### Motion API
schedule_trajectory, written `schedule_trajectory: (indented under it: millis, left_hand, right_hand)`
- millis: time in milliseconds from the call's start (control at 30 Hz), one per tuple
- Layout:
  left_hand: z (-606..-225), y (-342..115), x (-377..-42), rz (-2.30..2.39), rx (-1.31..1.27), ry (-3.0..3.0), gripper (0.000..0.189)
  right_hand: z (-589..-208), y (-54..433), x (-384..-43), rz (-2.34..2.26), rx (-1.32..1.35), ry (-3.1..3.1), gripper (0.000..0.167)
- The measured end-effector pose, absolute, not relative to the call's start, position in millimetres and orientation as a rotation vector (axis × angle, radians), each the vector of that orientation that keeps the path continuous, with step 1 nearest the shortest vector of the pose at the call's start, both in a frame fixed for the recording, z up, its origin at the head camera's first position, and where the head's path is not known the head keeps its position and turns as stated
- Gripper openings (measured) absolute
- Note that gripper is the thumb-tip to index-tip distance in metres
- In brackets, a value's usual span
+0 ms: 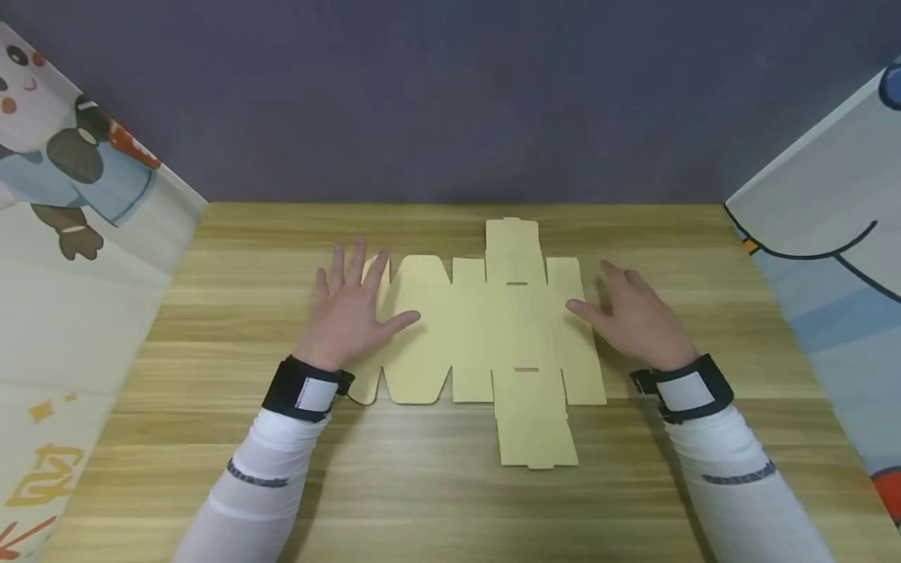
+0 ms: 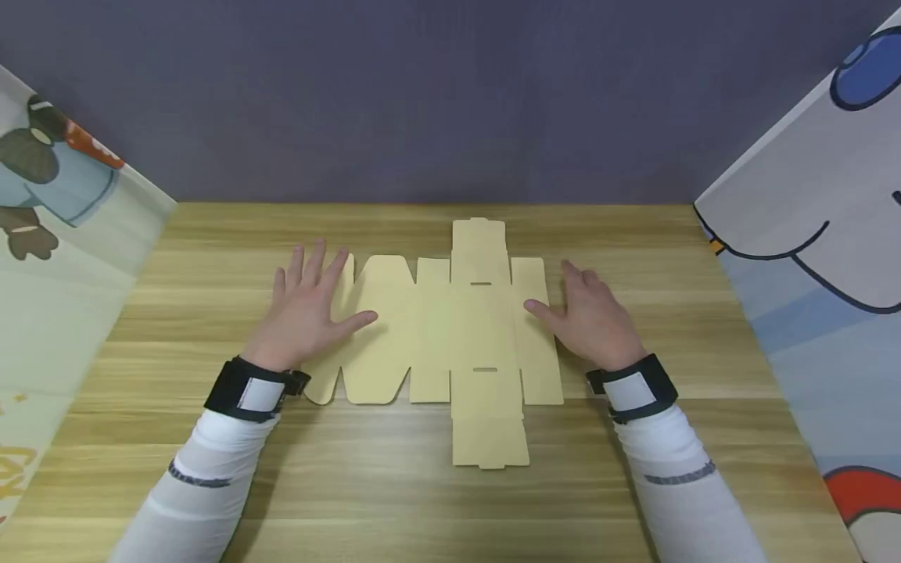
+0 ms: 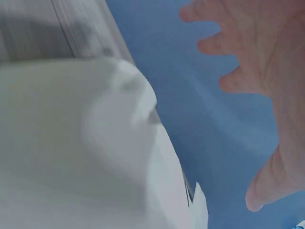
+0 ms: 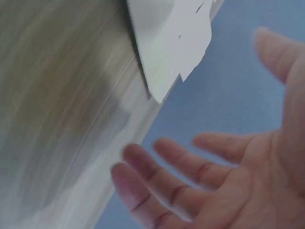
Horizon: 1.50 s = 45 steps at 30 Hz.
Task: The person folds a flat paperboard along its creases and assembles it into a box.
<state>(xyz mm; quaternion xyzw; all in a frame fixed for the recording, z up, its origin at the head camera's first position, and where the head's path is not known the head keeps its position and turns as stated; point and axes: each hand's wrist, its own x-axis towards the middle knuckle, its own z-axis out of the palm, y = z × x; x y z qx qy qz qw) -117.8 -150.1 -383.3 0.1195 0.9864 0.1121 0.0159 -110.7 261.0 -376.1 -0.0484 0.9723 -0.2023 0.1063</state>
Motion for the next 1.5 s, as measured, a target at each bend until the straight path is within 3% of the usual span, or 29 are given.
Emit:
schedule_trajectory:
  millis: [333,567,800,867,967,1133,1500]
  left_hand:
    - [-406.5,-115.9,-106.0,0.334,0.519,2.935,0.096]
    - [-409.5,-107.3,-92.6,0.331,0.430,2.861,0.093]
    - [-408.7,-108.4,-84.9,0.308,0.342,2.901,0.096]
    - [-407.0,-108.7,-83.4,0.313,0.324,2.902,0.096]
    - [-401.2,-109.0,-82.0,0.329,0.316,2.883,0.094]
    - [-383.7,-111.1,-85.8,0.344,0.362,2.882,0.088]
    - [-322.3,-89.1,-122.9,0.769,0.666,3.154,0.062]
  right_hand:
    - [-385.7,260.3,-106.3,-0.513,-0.131,2.719,0.090]
    - [-389.6,252.3,-119.8,-0.628,-0.125,2.657,0.066]
    - [-390.4,256.7,-137.5,-0.782,-0.182,2.612,0.067]
    - [-389.0,256.7,-141.0,-0.840,-0.182,2.588,0.059]
    - [-387.2,256.6,-144.4,-0.941,-0.167,2.559,0.051]
    - [-380.5,257.2,-146.4,-1.097,-0.164,2.507,0.055]
    - [-346.9,244.9,-133.2,-1.180,-0.208,2.622,0.044]
